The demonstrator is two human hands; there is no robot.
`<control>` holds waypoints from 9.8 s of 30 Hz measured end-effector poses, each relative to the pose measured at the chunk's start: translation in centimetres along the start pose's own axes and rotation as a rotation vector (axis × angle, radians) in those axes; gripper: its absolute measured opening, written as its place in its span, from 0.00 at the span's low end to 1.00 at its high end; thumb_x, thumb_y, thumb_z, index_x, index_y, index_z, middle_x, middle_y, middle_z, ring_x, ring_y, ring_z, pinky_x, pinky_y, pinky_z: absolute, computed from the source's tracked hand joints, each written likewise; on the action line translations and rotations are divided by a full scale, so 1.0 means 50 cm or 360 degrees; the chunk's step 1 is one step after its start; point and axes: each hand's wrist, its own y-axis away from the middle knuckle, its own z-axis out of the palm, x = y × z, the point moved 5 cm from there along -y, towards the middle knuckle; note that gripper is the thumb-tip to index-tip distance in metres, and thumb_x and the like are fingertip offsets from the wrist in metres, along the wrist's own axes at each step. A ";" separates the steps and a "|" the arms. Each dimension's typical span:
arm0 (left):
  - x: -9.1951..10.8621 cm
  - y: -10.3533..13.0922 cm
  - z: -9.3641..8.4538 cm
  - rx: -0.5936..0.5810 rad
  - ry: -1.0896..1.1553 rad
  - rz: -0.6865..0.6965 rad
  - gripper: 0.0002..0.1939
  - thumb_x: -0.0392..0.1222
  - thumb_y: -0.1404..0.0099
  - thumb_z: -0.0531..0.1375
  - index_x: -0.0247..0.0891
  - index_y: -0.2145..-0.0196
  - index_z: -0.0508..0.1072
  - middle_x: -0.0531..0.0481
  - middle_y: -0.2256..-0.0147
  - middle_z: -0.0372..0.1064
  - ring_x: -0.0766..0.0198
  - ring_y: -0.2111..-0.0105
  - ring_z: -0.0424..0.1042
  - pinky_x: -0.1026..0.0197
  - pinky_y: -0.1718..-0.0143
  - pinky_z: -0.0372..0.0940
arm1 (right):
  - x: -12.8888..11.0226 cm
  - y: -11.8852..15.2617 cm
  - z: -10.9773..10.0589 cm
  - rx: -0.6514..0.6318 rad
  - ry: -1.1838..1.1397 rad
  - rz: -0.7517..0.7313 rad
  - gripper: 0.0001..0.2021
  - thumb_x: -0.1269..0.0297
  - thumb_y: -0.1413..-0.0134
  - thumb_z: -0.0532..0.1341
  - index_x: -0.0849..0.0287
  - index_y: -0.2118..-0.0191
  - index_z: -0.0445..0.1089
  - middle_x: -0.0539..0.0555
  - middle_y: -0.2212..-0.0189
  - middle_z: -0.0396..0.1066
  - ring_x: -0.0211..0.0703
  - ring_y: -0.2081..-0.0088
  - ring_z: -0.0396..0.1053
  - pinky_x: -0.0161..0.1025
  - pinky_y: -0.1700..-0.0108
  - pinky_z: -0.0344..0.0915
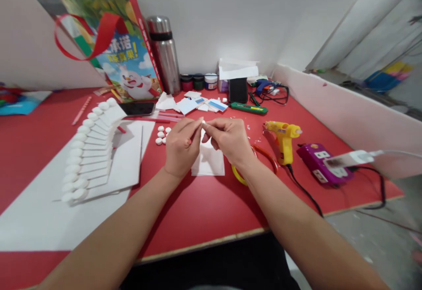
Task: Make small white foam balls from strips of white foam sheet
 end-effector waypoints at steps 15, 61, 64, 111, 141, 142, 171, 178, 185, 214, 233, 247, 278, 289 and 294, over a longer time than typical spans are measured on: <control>-0.045 0.005 0.031 -0.0477 0.0776 -0.0611 0.11 0.44 0.32 0.62 0.40 0.56 0.82 0.48 0.67 0.76 0.61 0.68 0.75 0.57 0.61 0.71 | 0.025 -0.005 -0.030 -0.0210 0.0184 -0.0098 0.17 0.51 0.44 0.65 0.61 0.74 0.76 0.50 0.79 0.73 0.31 0.83 0.62 0.32 0.79 0.59; -0.042 0.004 0.031 -0.0428 0.0946 -0.0764 0.10 0.45 0.34 0.65 0.37 0.61 0.83 0.46 0.67 0.78 0.60 0.67 0.76 0.56 0.59 0.71 | 0.003 0.013 -0.039 -0.0097 0.0638 -0.0277 0.10 0.63 0.40 0.61 0.60 0.71 0.76 0.50 0.77 0.75 0.35 0.78 0.71 0.33 0.72 0.64; -0.065 0.010 0.045 -0.0564 0.1275 -0.1071 0.12 0.47 0.40 0.69 0.38 0.61 0.83 0.47 0.68 0.79 0.60 0.68 0.77 0.53 0.58 0.73 | 0.005 0.010 -0.039 -0.0146 0.0686 -0.0333 0.11 0.63 0.39 0.62 0.60 0.71 0.76 0.50 0.79 0.73 0.35 0.78 0.70 0.33 0.72 0.64; -0.038 0.007 0.034 -0.0389 0.0959 -0.0731 0.11 0.45 0.34 0.64 0.38 0.59 0.82 0.47 0.65 0.78 0.61 0.67 0.77 0.57 0.60 0.74 | 0.015 0.005 -0.043 -0.0203 0.0237 -0.0156 0.13 0.56 0.41 0.64 0.60 0.69 0.77 0.49 0.79 0.73 0.31 0.84 0.63 0.31 0.80 0.57; -0.050 -0.002 0.029 -0.0453 0.0935 -0.0816 0.11 0.44 0.34 0.63 0.36 0.60 0.81 0.49 0.70 0.76 0.64 0.70 0.72 0.61 0.64 0.68 | 0.040 0.000 -0.024 -0.0378 -0.0237 0.0335 0.15 0.52 0.46 0.67 0.61 0.65 0.76 0.44 0.78 0.59 0.29 0.79 0.49 0.33 0.75 0.51; -0.051 0.000 0.031 -0.0443 0.0942 -0.0834 0.11 0.44 0.34 0.63 0.36 0.60 0.81 0.49 0.70 0.76 0.64 0.70 0.72 0.61 0.64 0.69 | 0.036 -0.002 -0.027 -0.0333 -0.0045 0.0221 0.14 0.53 0.43 0.65 0.60 0.65 0.76 0.44 0.78 0.60 0.29 0.79 0.51 0.34 0.75 0.51; -0.040 0.001 0.031 -0.0494 0.0840 -0.0604 0.13 0.46 0.32 0.63 0.40 0.54 0.82 0.48 0.67 0.78 0.63 0.69 0.75 0.59 0.62 0.69 | 0.007 -0.003 -0.046 -0.0368 0.0410 -0.0292 0.14 0.57 0.36 0.61 0.62 0.66 0.77 0.49 0.76 0.74 0.30 0.82 0.64 0.32 0.77 0.60; 0.003 0.000 0.022 -0.0373 0.0193 -0.0151 0.13 0.41 0.26 0.55 0.35 0.59 0.79 0.46 0.67 0.75 0.60 0.65 0.71 0.58 0.60 0.64 | 0.025 0.002 -0.035 -0.0201 0.0493 -0.0167 0.19 0.51 0.37 0.61 0.61 0.70 0.74 0.52 0.75 0.75 0.32 0.83 0.67 0.32 0.77 0.63; -0.019 0.009 0.033 -0.0374 0.0414 -0.0392 0.11 0.42 0.28 0.57 0.37 0.60 0.79 0.48 0.67 0.75 0.61 0.66 0.73 0.59 0.60 0.65 | 0.021 0.003 -0.035 -0.0153 0.0330 0.0074 0.13 0.59 0.38 0.63 0.62 0.71 0.74 0.54 0.75 0.76 0.34 0.82 0.70 0.31 0.79 0.64; -0.043 0.006 0.031 -0.0347 0.0600 -0.0583 0.11 0.45 0.31 0.61 0.38 0.59 0.81 0.48 0.66 0.77 0.62 0.67 0.73 0.59 0.61 0.68 | -0.004 0.014 -0.025 -0.0042 0.0993 -0.0429 0.17 0.64 0.34 0.56 0.59 0.75 0.68 0.50 0.80 0.68 0.36 0.76 0.63 0.36 0.69 0.55; -0.041 0.012 0.046 -0.0449 0.1210 -0.1018 0.14 0.48 0.38 0.68 0.37 0.58 0.83 0.46 0.66 0.80 0.59 0.65 0.78 0.53 0.55 0.74 | 0.014 -0.001 -0.048 -0.0313 0.0679 -0.0290 0.16 0.58 0.36 0.58 0.59 0.74 0.70 0.48 0.80 0.67 0.34 0.77 0.60 0.34 0.72 0.55; -0.017 0.003 0.032 -0.0410 0.0798 -0.0643 0.12 0.46 0.31 0.60 0.38 0.59 0.81 0.48 0.68 0.77 0.62 0.68 0.74 0.59 0.61 0.70 | -0.004 0.008 -0.034 -0.0148 0.0807 -0.0367 0.20 0.53 0.37 0.59 0.59 0.77 0.71 0.51 0.80 0.70 0.35 0.76 0.63 0.34 0.71 0.58; -0.051 0.002 0.035 -0.0466 0.1035 -0.0899 0.12 0.45 0.37 0.66 0.36 0.59 0.83 0.47 0.66 0.80 0.64 0.69 0.72 0.61 0.62 0.69 | 0.033 0.011 -0.027 -0.0456 -0.0017 0.0451 0.18 0.50 0.41 0.62 0.60 0.73 0.69 0.44 0.81 0.55 0.30 0.81 0.49 0.32 0.81 0.48; -0.058 0.009 0.042 -0.0362 0.1123 -0.1002 0.10 0.43 0.38 0.67 0.37 0.61 0.83 0.49 0.68 0.77 0.65 0.70 0.71 0.61 0.63 0.67 | 0.016 -0.004 -0.039 -0.0138 0.0758 -0.0208 0.18 0.58 0.37 0.59 0.60 0.78 0.68 0.46 0.84 0.59 0.32 0.79 0.56 0.35 0.74 0.50; -0.052 0.012 0.040 -0.0292 0.1007 -0.0899 0.09 0.44 0.36 0.65 0.37 0.61 0.82 0.49 0.69 0.77 0.64 0.68 0.73 0.61 0.62 0.69 | -0.006 0.011 -0.029 -0.0001 0.1007 -0.0350 0.16 0.64 0.38 0.60 0.60 0.77 0.70 0.48 0.83 0.66 0.34 0.79 0.59 0.36 0.72 0.52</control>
